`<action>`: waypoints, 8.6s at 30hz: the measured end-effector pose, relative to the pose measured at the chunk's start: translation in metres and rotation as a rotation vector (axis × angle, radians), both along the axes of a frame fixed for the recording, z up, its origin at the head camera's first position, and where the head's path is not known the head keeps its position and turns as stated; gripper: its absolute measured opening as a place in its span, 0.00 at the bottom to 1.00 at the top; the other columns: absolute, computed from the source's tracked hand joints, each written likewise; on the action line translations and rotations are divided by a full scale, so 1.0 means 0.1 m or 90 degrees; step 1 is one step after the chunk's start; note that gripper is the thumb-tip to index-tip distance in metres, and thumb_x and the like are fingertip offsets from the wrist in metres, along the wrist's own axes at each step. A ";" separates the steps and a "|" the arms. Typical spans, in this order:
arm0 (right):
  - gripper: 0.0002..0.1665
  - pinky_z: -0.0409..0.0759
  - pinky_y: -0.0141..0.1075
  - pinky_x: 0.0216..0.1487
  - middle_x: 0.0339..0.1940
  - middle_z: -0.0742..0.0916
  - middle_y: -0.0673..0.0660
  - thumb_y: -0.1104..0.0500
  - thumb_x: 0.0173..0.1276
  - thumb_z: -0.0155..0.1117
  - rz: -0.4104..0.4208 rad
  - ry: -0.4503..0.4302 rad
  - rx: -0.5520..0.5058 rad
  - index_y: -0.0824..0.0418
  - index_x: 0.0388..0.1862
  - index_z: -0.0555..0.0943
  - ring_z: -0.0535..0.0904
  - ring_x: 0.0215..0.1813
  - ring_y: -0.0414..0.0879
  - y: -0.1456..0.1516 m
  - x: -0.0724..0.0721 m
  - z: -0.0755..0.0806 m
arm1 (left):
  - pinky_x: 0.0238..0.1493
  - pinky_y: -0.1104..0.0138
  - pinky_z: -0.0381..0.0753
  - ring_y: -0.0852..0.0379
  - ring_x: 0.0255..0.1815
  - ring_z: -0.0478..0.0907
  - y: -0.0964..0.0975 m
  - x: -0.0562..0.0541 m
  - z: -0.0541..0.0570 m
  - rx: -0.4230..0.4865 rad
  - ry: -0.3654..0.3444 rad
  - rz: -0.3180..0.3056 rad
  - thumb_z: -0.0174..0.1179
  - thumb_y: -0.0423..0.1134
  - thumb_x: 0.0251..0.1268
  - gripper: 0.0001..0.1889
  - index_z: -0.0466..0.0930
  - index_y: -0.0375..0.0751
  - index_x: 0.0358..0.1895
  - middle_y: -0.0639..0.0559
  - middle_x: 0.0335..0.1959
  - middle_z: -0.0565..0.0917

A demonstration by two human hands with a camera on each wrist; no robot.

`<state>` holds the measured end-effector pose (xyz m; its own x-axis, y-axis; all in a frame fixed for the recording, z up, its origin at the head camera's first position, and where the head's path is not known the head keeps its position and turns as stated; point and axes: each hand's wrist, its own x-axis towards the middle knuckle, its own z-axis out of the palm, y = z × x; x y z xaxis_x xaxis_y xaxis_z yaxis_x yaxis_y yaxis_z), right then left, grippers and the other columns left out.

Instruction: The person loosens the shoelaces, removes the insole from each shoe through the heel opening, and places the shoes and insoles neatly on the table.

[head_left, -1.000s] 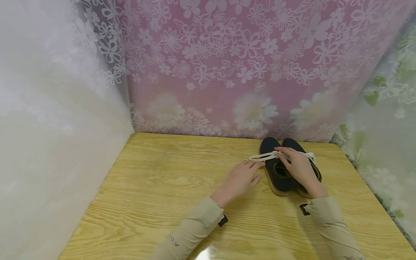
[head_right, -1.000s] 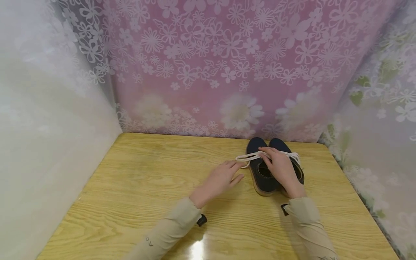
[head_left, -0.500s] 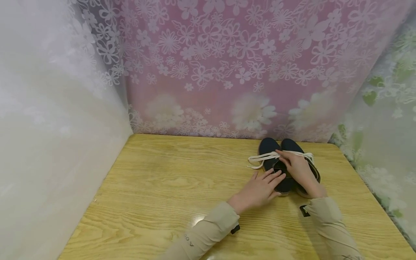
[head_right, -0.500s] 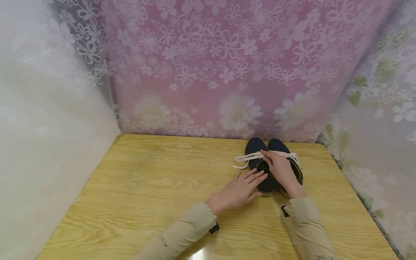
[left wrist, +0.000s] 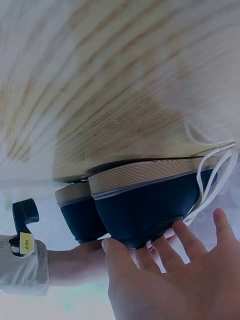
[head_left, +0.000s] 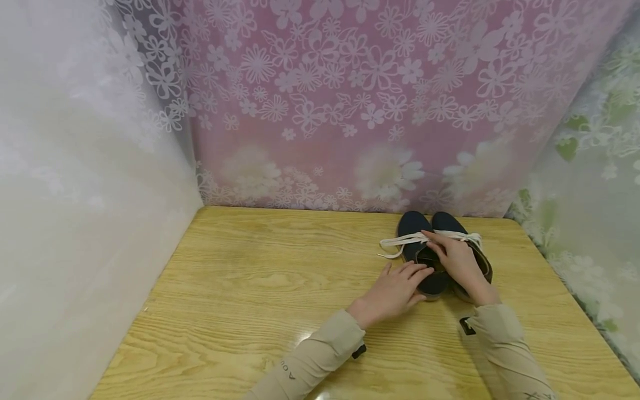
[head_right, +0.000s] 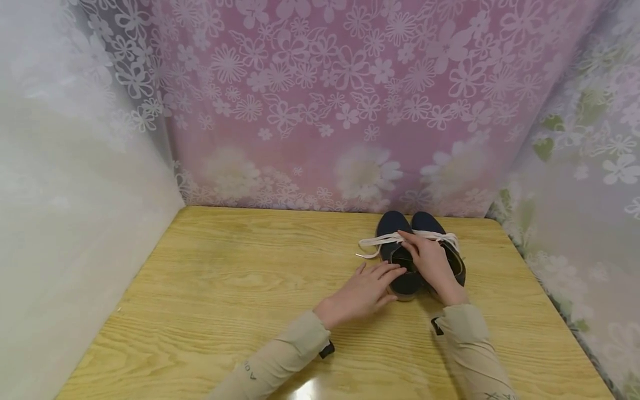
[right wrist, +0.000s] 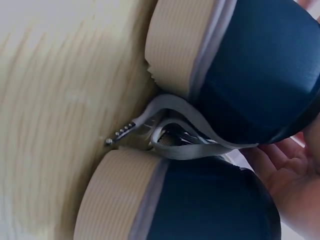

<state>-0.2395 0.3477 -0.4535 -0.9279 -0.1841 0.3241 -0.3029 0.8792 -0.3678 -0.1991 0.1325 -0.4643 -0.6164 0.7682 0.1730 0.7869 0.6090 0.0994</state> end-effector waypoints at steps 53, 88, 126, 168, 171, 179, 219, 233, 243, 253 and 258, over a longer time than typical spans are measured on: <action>0.22 0.56 0.36 0.12 0.25 0.89 0.64 0.63 0.69 0.68 -0.081 0.168 0.076 0.67 0.61 0.82 0.57 0.08 0.42 -0.81 0.47 -0.15 | 0.64 0.67 0.75 0.60 0.61 0.78 -0.89 -0.03 0.08 0.134 -0.065 -0.051 0.55 0.49 0.79 0.17 0.78 0.54 0.65 0.57 0.62 0.79; 0.16 0.59 0.38 0.15 0.11 0.72 0.55 0.66 0.78 0.54 -0.079 0.048 0.066 0.69 0.58 0.83 0.62 0.10 0.45 -0.47 0.25 -0.17 | 0.15 0.71 0.73 0.59 0.22 0.80 -0.27 0.14 -0.06 0.070 -0.052 0.313 0.52 0.77 0.63 0.54 0.60 0.36 0.78 0.45 0.61 0.81; 0.24 0.79 0.60 0.51 0.69 0.77 0.68 0.60 0.78 0.60 0.024 -0.008 0.114 0.62 0.70 0.76 0.78 0.62 0.66 -0.36 0.31 0.02 | 0.52 0.54 0.84 0.44 0.60 0.80 -0.95 -0.07 0.05 0.099 -0.256 0.164 0.55 0.74 0.64 0.52 0.55 0.43 0.81 0.40 0.73 0.68; 0.33 0.69 0.67 0.62 0.72 0.70 0.72 0.46 0.80 0.56 0.064 -0.103 0.089 0.59 0.76 0.69 0.68 0.69 0.74 -0.54 0.59 -0.18 | 0.65 0.54 0.75 0.51 0.69 0.73 -1.51 -0.27 -0.01 0.211 -0.381 0.077 0.64 0.64 0.65 0.43 0.61 0.50 0.78 0.53 0.73 0.71; 0.33 0.68 0.66 0.63 0.69 0.72 0.71 0.46 0.79 0.58 0.067 -0.094 0.081 0.58 0.76 0.69 0.68 0.68 0.73 -0.56 0.59 -0.18 | 0.64 0.53 0.76 0.52 0.68 0.73 -1.55 -0.28 -0.03 0.211 -0.387 0.071 0.64 0.64 0.66 0.42 0.61 0.51 0.78 0.54 0.72 0.71; 0.32 0.67 0.67 0.66 0.74 0.71 0.69 0.48 0.80 0.57 0.129 -0.104 0.052 0.59 0.76 0.68 0.65 0.73 0.71 -0.64 0.55 -0.23 | 0.63 0.52 0.77 0.50 0.67 0.74 -1.60 -0.28 -0.03 0.217 -0.404 0.066 0.64 0.63 0.65 0.42 0.61 0.53 0.78 0.53 0.70 0.73; 0.38 0.64 0.68 0.68 0.74 0.71 0.69 0.40 0.78 0.55 0.093 -0.088 0.150 0.54 0.80 0.64 0.66 0.72 0.74 -1.19 0.76 -0.17 | 0.73 0.49 0.66 0.47 0.75 0.65 -1.77 -0.21 -0.06 0.276 -0.355 0.101 0.42 0.49 0.85 0.25 0.64 0.48 0.78 0.50 0.75 0.69; 0.36 0.66 0.70 0.64 0.72 0.73 0.69 0.41 0.77 0.57 0.087 -0.075 0.146 0.55 0.77 0.67 0.68 0.69 0.74 -1.35 0.84 -0.15 | 0.72 0.50 0.67 0.47 0.74 0.68 -1.89 -0.20 -0.08 0.280 -0.319 0.095 0.41 0.45 0.86 0.22 0.70 0.43 0.74 0.48 0.72 0.74; 0.36 0.67 0.70 0.64 0.73 0.72 0.67 0.37 0.79 0.53 0.083 -0.097 0.151 0.52 0.78 0.66 0.68 0.70 0.73 -1.49 0.87 -0.15 | 0.69 0.50 0.71 0.47 0.69 0.73 -2.01 -0.17 -0.08 0.283 -0.294 0.101 0.39 0.44 0.86 0.20 0.75 0.44 0.68 0.49 0.67 0.78; 0.37 0.67 0.68 0.65 0.73 0.72 0.66 0.35 0.78 0.51 0.095 -0.108 0.135 0.52 0.78 0.67 0.68 0.71 0.71 -1.55 0.88 -0.14 | 0.67 0.51 0.73 0.47 0.67 0.76 -2.08 -0.13 -0.07 0.284 -0.285 0.110 0.41 0.43 0.86 0.18 0.77 0.45 0.65 0.48 0.64 0.80; 0.36 0.69 0.65 0.64 0.70 0.75 0.65 0.37 0.78 0.53 0.110 -0.077 0.130 0.57 0.75 0.70 0.72 0.69 0.66 -1.58 0.85 -0.13 | 0.66 0.51 0.74 0.48 0.66 0.76 -2.08 -0.13 -0.05 0.286 -0.283 0.112 0.42 0.42 0.86 0.18 0.77 0.44 0.65 0.48 0.63 0.80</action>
<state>-0.1546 0.1900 -0.4669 -0.9071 -0.3923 0.1525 -0.4186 0.8783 -0.2308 -0.2116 -0.0759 -0.4693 -0.8129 0.5617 0.1538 0.5051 0.5484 0.6664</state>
